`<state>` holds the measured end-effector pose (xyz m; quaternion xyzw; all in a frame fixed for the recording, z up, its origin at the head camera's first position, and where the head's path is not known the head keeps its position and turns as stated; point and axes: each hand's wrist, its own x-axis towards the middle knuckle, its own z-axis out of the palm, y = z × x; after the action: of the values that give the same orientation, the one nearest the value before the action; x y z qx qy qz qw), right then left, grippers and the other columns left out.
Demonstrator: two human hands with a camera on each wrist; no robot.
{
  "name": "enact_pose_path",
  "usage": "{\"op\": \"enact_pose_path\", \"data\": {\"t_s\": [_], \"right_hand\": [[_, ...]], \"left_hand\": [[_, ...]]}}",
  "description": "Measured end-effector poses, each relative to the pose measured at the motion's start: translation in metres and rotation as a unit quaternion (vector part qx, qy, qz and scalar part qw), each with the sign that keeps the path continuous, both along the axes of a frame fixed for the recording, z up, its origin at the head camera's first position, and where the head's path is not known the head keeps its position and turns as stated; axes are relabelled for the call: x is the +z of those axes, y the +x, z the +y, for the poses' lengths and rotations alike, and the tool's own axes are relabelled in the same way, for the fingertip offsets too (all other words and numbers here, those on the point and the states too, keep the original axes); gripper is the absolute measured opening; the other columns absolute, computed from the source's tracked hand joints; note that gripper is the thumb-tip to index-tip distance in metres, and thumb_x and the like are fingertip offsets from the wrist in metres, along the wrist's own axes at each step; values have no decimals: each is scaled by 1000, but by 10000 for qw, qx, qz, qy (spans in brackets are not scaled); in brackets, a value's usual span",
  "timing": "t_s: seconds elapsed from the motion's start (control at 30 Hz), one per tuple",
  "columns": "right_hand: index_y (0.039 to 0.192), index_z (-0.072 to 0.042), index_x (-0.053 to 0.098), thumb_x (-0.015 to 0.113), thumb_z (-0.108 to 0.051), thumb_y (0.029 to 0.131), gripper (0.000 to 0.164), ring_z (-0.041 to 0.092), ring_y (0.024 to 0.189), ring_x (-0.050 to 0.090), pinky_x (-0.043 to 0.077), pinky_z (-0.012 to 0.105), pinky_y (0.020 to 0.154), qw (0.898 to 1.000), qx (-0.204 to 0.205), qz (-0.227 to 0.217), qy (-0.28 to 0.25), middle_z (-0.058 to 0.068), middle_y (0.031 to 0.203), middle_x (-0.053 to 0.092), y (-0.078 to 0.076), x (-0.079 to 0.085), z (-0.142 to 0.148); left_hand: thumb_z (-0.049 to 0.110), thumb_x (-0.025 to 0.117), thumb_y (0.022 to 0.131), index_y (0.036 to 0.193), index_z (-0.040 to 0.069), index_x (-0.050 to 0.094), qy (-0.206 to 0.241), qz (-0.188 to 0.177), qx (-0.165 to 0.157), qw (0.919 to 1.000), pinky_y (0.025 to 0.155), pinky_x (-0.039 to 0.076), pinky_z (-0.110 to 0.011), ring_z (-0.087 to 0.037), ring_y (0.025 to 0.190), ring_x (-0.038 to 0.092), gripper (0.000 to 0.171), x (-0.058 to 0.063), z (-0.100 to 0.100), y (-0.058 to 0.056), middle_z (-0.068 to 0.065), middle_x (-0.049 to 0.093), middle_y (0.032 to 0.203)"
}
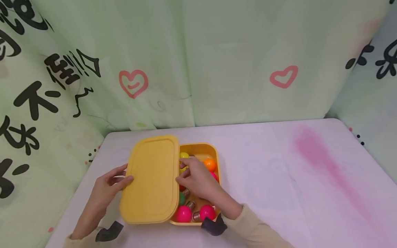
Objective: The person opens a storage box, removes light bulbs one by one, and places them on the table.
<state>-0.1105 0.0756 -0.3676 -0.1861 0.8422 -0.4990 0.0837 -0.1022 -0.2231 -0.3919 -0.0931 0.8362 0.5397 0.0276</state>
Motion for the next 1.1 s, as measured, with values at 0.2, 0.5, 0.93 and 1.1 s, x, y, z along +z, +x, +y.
{"op": "enact_pose_path", "data": {"t_s": [0.2, 0.5, 0.93, 1.1], "right_hand": [[135, 8, 52, 72, -5, 89, 52, 18, 91, 67, 58, 23, 73, 9999, 103, -56, -17, 13, 114, 60, -3, 3, -12], [135, 7, 52, 73, -4, 88, 53, 21, 95, 66, 60, 26, 73, 9993, 114, -354, 45, 14, 114, 59, -9, 4, -27], [117, 8, 55, 73, -2, 87, 36, 15, 80, 62, 55, 22, 67, 9980, 371, -435, 288, 13, 102, 58, -16, 3, -45], [99, 4, 54, 74, -2, 86, 25, 13, 67, 55, 46, 18, 58, 9971, 568, -240, 446, 14, 89, 58, -18, 3, -53]], "left_hand": [[37, 76, 87, 140, 14, 57, -257, -115, 54, 9996, 76, 53, -17, -14, 99, 57, 61, 0, -11, 0, -11, 58, 123], [41, 75, 88, 143, 15, 54, -419, -289, 177, 9985, 76, 52, -15, -12, 99, 56, 64, 3, -21, -1, -12, 57, 125], [39, 73, 89, 144, 12, 53, -614, -505, 104, 9968, 75, 53, -17, -12, 97, 55, 64, -2, -36, -4, -13, 56, 126], [32, 71, 93, 143, 9, 53, -770, -525, 79, 9956, 74, 54, -17, -11, 96, 56, 58, -6, -41, -4, -15, 56, 126]]}}
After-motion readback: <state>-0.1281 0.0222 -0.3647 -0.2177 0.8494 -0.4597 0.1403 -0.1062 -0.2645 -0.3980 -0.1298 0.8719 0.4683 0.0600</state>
